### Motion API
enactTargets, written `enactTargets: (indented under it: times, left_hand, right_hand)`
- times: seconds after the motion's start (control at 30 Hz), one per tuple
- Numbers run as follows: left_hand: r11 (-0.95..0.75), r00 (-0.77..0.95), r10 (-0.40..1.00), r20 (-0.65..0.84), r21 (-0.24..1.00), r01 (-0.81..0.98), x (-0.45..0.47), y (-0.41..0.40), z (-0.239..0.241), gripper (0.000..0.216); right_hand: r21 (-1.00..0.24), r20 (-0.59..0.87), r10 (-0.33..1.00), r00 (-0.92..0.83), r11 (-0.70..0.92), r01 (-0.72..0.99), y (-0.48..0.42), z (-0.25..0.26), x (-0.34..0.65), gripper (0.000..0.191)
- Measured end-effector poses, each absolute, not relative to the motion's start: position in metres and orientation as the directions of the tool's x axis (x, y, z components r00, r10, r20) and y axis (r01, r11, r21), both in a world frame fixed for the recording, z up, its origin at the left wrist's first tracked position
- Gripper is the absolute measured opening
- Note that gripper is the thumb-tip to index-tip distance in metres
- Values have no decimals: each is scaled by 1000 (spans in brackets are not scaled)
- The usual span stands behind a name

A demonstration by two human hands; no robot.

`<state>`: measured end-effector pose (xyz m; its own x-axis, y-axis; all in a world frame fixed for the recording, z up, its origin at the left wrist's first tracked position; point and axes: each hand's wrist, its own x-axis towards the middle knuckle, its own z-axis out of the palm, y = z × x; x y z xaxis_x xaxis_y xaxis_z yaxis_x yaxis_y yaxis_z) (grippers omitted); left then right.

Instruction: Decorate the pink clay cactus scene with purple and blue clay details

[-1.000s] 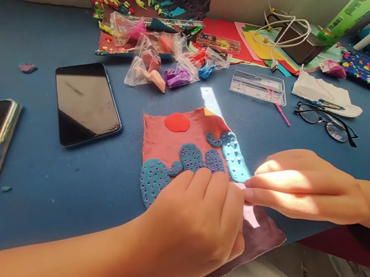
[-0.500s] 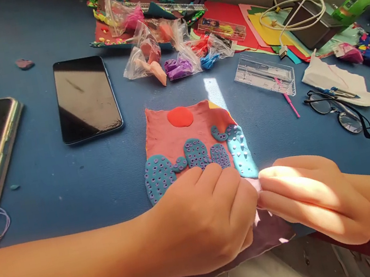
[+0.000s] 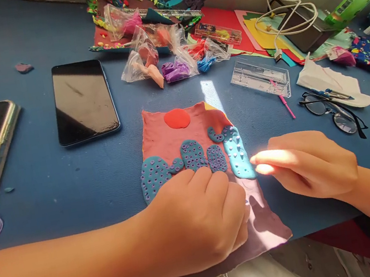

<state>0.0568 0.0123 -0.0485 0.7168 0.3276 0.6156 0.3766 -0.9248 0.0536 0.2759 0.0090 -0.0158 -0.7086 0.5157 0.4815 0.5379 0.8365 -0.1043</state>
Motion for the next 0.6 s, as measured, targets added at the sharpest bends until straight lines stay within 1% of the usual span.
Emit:
enactTargets:
  times: [0.03, 0.17, 0.4, 0.47, 0.6]
  left_hand:
    - [-925, 713, 326, 621, 53, 377, 57, 12, -50, 27]
    - [-925, 713, 324, 622, 50, 376, 58, 12, -52, 27]
    - [-926, 715, 322, 621, 47, 376, 58, 13, -50, 27]
    - [-927, 718, 323, 617, 51, 373, 58, 13, -51, 27]
    - [-928, 720, 322, 615, 53, 369, 57, 12, -50, 28]
  right_hand:
    - [-96, 487, 522, -700, 829, 551, 9, -16, 277, 13]
    - [-98, 521, 553, -651, 796, 597, 9, -15, 278, 23]
    - [-98, 517, 596, -614, 754, 650, 7, -13, 276, 28]
    - [-111, 522, 606, -601, 747, 656, 7, -14, 276, 27]
    - [-152, 546, 613, -571, 742, 652, 7, -15, 276, 17]
